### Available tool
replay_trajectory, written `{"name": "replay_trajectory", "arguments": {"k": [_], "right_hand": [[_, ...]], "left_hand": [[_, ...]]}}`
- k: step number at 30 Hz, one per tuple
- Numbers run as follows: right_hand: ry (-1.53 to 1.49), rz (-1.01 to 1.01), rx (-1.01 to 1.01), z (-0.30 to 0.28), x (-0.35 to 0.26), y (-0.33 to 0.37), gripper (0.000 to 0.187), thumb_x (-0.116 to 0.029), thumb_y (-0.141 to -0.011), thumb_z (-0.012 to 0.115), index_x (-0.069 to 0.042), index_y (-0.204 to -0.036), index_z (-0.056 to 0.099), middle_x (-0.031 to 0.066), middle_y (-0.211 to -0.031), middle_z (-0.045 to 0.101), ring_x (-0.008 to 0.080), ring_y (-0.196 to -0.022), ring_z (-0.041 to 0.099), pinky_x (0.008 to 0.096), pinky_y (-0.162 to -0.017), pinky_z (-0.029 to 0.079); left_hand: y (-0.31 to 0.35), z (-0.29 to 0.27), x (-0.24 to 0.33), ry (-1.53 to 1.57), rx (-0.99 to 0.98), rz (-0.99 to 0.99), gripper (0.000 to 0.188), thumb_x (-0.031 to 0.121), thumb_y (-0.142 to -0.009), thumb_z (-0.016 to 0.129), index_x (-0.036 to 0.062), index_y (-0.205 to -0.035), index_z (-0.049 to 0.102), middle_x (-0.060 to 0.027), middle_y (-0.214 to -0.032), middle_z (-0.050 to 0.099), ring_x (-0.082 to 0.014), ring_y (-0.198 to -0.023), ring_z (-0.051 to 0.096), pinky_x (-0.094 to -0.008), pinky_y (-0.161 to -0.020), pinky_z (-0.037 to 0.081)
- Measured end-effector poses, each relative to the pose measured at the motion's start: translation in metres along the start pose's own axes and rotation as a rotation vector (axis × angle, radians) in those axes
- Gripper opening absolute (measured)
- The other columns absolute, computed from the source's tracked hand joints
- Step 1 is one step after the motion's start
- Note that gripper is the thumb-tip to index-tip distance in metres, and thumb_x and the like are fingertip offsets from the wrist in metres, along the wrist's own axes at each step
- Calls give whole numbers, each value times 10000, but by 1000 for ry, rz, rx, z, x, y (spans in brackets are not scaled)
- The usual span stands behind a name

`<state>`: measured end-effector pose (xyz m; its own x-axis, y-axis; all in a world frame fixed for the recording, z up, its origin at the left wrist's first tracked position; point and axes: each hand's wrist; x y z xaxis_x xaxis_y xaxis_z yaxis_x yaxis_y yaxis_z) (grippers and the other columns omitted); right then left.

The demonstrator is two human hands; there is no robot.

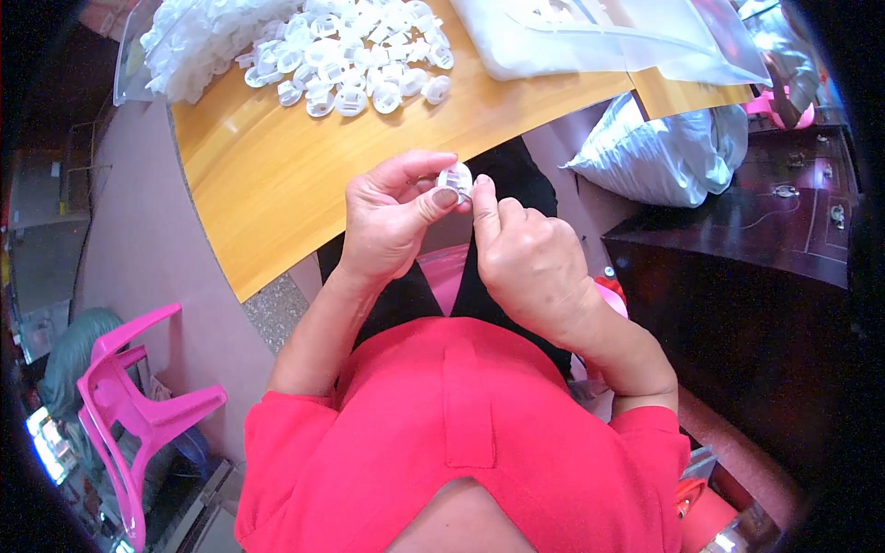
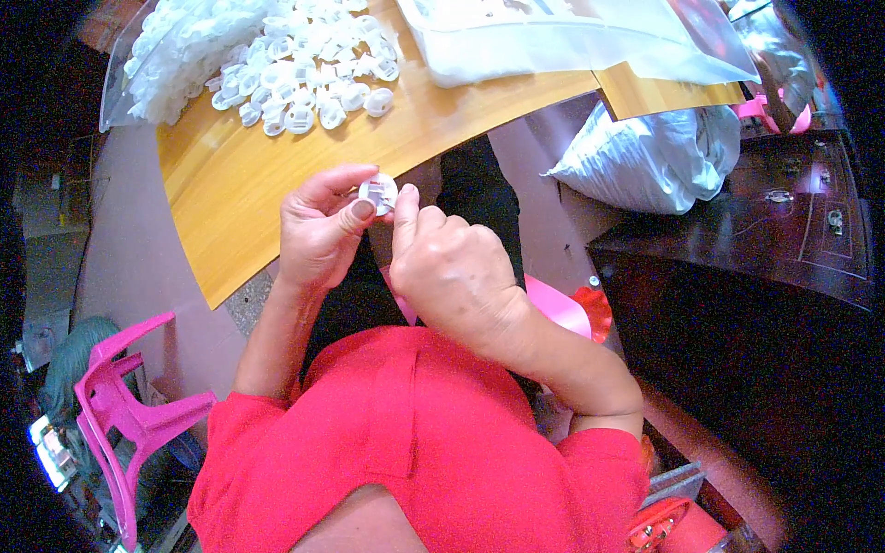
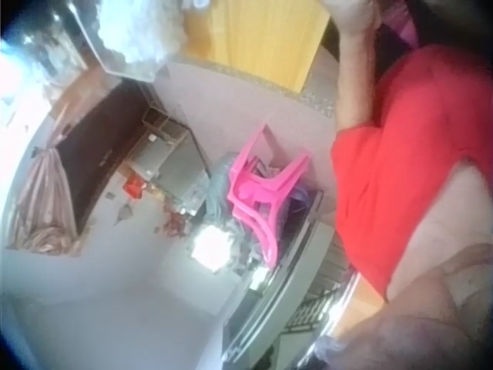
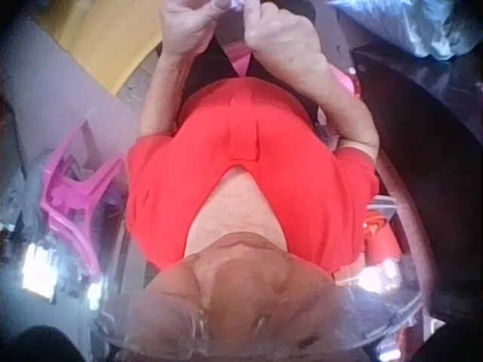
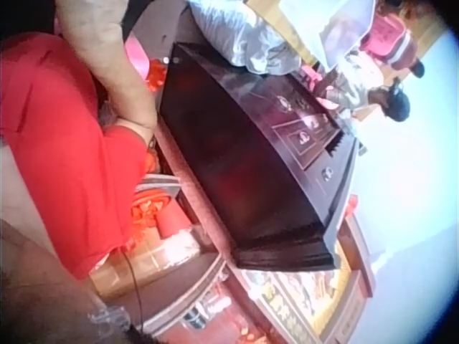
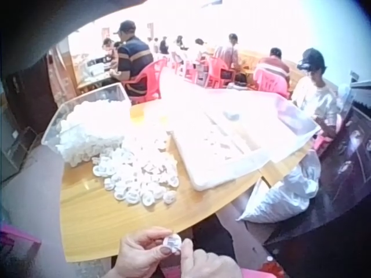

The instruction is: The person cleans or deburrs small white plastic components using a small pointed tool.

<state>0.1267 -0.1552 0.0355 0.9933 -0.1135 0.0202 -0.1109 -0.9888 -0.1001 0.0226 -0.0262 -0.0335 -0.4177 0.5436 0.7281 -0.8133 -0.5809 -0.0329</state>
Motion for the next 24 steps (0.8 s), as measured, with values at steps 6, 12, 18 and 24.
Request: {"name": "replay_trajectory", "arguments": {"k": [6,12,18,24], "right_hand": [[263,-122,-29,-10,2,-1,376,-77,-783,574,85,-1122,591,40,-642,511,143,-552,561,248,-422,435],[413,-263,-139,-5,1,2,324,-90,-799,590,73,-1078,616,28,-616,513,132,-554,527,247,-431,394],[474,-261,-108,0,2,4,324,-98,-806,587,63,-1085,618,32,-624,510,137,-555,524,264,-428,388],[-1,-96,-42,-22,24,4,428,-61,-757,567,35,-1174,580,63,-678,496,200,-611,565,321,-501,442]], "left_hand": [[1,0,2,-242,23,-85,244,-30,-815,684,-64,-1053,639,-132,-960,663,-159,-814,652,-281,-720,563],[0,-1,6,-316,31,-311,235,7,-828,684,-74,-1044,639,-118,-930,662,-149,-787,650,-259,-700,552],[-2,-8,0,-222,4,-310,223,6,-857,646,-65,-1063,600,-118,-932,655,-167,-783,653,-277,-681,556],[-5,-11,11,56,-85,-300,221,83,-939,550,-56,-1107,585,-146,-948,644,-221,-818,663,-297,-690,557]]}}
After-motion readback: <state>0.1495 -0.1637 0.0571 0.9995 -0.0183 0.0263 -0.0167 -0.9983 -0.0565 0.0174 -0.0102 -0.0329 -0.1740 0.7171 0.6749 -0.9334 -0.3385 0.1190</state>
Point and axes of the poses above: each hand's wrist, its own y-axis away from the middle knuckle, its own z-axis out of the palm, x = y × z
